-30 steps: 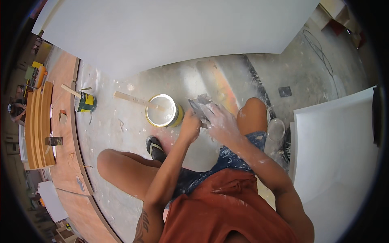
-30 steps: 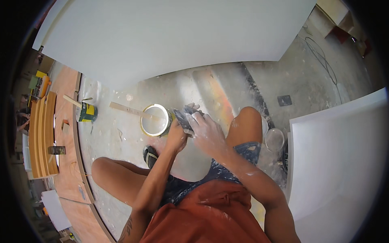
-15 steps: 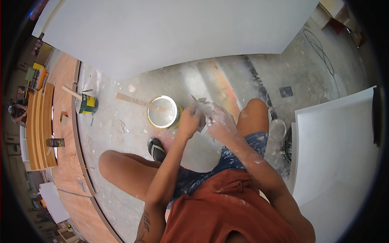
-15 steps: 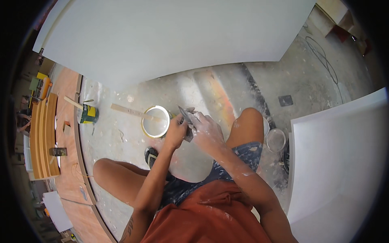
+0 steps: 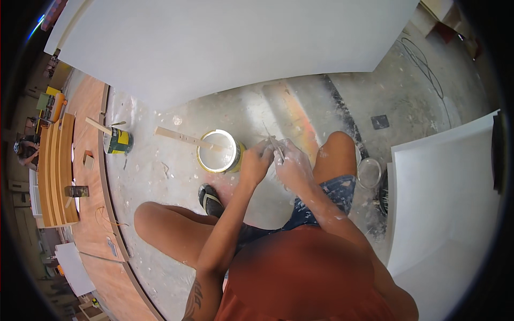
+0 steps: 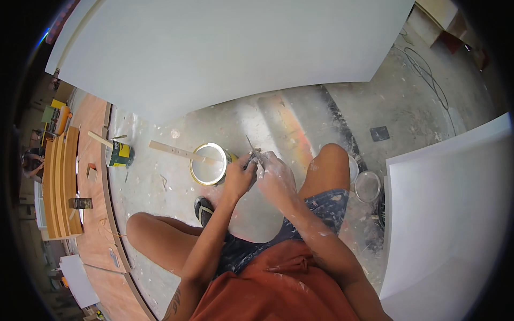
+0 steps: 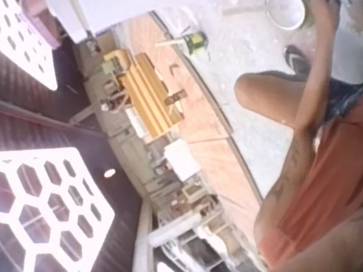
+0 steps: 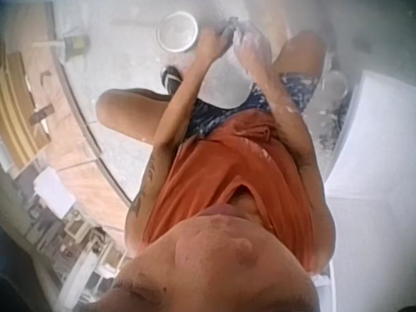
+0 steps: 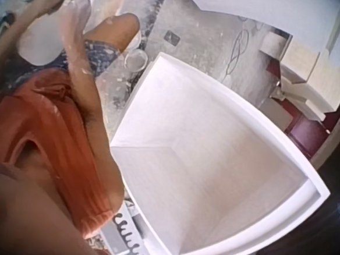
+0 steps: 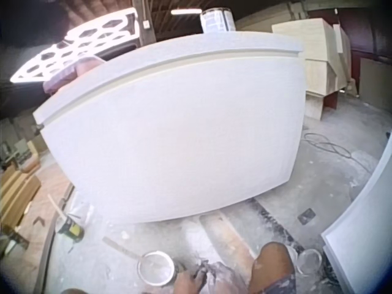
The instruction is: The person stirs putty in a container using a wooden stick, scoops it onto putty knives, and applies it onto the surface of a cabinet.
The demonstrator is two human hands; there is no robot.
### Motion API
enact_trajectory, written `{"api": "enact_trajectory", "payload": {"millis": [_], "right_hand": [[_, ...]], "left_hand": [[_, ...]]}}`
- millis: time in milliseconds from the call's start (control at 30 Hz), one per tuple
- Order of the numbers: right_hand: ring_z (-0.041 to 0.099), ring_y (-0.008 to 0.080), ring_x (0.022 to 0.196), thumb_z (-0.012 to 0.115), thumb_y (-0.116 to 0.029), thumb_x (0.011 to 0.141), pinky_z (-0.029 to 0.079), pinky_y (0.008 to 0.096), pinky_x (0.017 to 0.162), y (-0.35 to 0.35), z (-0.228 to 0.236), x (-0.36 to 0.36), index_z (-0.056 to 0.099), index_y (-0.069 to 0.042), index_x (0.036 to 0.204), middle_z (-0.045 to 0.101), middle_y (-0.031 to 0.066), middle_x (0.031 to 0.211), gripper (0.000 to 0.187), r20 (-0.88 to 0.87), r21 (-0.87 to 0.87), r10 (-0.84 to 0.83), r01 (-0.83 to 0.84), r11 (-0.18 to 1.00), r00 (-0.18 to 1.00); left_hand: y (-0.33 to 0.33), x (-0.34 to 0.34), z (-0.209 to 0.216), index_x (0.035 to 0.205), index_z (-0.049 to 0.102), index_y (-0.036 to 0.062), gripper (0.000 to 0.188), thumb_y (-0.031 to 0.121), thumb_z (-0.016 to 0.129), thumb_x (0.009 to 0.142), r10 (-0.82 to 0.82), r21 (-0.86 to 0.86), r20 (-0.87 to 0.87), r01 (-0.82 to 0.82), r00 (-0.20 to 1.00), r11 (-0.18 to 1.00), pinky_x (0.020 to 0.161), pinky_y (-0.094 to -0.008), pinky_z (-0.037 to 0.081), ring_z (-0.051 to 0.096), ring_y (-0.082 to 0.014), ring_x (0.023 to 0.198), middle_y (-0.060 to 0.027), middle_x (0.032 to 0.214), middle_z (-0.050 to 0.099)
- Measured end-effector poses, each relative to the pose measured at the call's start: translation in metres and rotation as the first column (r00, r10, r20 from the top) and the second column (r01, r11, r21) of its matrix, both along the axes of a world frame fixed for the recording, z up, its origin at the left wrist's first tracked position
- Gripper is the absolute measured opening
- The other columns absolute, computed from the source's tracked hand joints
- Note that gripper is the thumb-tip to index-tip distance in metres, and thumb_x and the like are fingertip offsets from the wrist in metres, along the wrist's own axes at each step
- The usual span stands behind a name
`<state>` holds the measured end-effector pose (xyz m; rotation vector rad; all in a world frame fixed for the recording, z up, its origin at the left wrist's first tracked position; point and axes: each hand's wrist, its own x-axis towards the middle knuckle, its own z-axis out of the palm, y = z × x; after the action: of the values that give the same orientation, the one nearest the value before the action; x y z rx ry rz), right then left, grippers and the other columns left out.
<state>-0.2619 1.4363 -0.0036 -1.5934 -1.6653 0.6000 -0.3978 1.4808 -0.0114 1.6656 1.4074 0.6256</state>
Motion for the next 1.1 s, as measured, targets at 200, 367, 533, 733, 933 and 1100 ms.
{"api": "enact_trajectory", "payload": {"millis": [200, 367, 533, 733, 933, 1100], "right_hand": [[0.062, 0.039, 0.095, 0.056, -0.005, 0.087, 0.051, 0.0449, 0.085, -0.013, 0.018, -0.009, 0.064, -0.004, 0.119, 0.063, 0.0191, 0.108, 0.033, 0.005, 0.067, 0.094, -0.095, 0.993, 0.996], [0.062, 0.0383, 0.098, 0.057, -0.005, 0.085, 0.05, 0.0465, 0.084, -0.016, -0.014, 0.007, 0.065, -0.004, 0.116, 0.063, 0.0194, 0.106, 0.032, 0.006, -0.071, -0.043, 0.043, 0.997, 0.999], [0.061, 0.0379, 0.094, 0.058, -0.007, 0.084, 0.051, 0.0472, 0.081, -0.023, -0.012, -0.001, 0.062, -0.003, 0.119, 0.061, 0.0181, 0.104, 0.035, 0.067, -0.024, -0.022, 0.023, 0.999, 0.998], [0.061, 0.0383, 0.089, 0.057, -0.008, 0.085, 0.051, 0.0483, 0.078, -0.015, -0.021, -0.003, 0.06, -0.005, 0.121, 0.059, 0.0176, 0.1, 0.036, 0.163, 0.038, 0.033, -0.039, 0.999, 0.986], [0.061, 0.0339, 0.087, 0.058, -0.013, 0.086, 0.053, 0.0462, 0.072, -0.024, -0.005, -0.006, 0.061, -0.002, 0.111, 0.058, 0.0151, 0.096, 0.027, 0.204, 0.076, 0.02, -0.036, 0.996, 0.979], [0.064, 0.0369, 0.085, 0.057, -0.02, 0.09, 0.052, 0.047, 0.074, 0.005, -0.054, 0.034, 0.064, -0.001, 0.103, 0.064, 0.0186, 0.093, 0.024, 0.224, -0.129, -0.126, 0.157, 0.979, 0.966]], "left_hand": [[0.007, -0.027, -0.026, 0.119, 0.065, 0.0042, 0.036, 0.017, 0.055, 0.088, 0.051, -0.242, 0.059, -0.035, 0.997, 0.97, 0.073, -0.0398, 0.051, 0.067, -0.033, 0.075, -0.0264, 0.085, 0.066], [-0.011, -0.001, -0.011, 0.116, 0.065, 0.0049, 0.032, 0.015, 0.055, 0.087, -0.068, -0.103, -0.076, 0.06, 0.995, 0.993, 0.077, -0.0405, 0.051, 0.066, -0.039, 0.079, -0.0272, 0.085, 0.065], [-0.02, 0.002, -0.032, 0.125, 0.06, 0.0004, 0.038, 0.008, 0.054, 0.088, 0.01, -0.076, 0.278, 0.011, 0.961, 0.997, 0.07, -0.0332, 0.05, 0.063, -0.0198, 0.078, -0.0116, 0.096, 0.07], [-0.018, 0.001, -0.052, 0.129, 0.059, 0.0013, 0.044, -0.002, 0.048, 0.086, 0.335, -0.465, 0.667, 0.019, 0.666, 0.885, 0.068, -0.0259, 0.048, 0.059, -0.014, 0.08, -0.0097, 0.106, 0.068], [-0.011, 0.011, -0.03, 0.124, 0.058, -0.003, 0.042, -0.009, 0.049, 0.083, 0.368, -0.411, 0.719, -0.066, 0.589, 0.909, 0.07, -0.0253, 0.047, 0.058, -0.0121, 0.081, -0.0037, 0.101, 0.065], [-0.019, 0.002, -0.03, 0.124, 0.061, -0.0023, 0.04, 0.006, 0.058, 0.085, -0.059, -0.29, 0.351, 0.169, 0.935, 0.942, 0.075, -0.0313, 0.048, 0.06, -0.0162, 0.081, -0.0057, 0.094, 0.067]]}}
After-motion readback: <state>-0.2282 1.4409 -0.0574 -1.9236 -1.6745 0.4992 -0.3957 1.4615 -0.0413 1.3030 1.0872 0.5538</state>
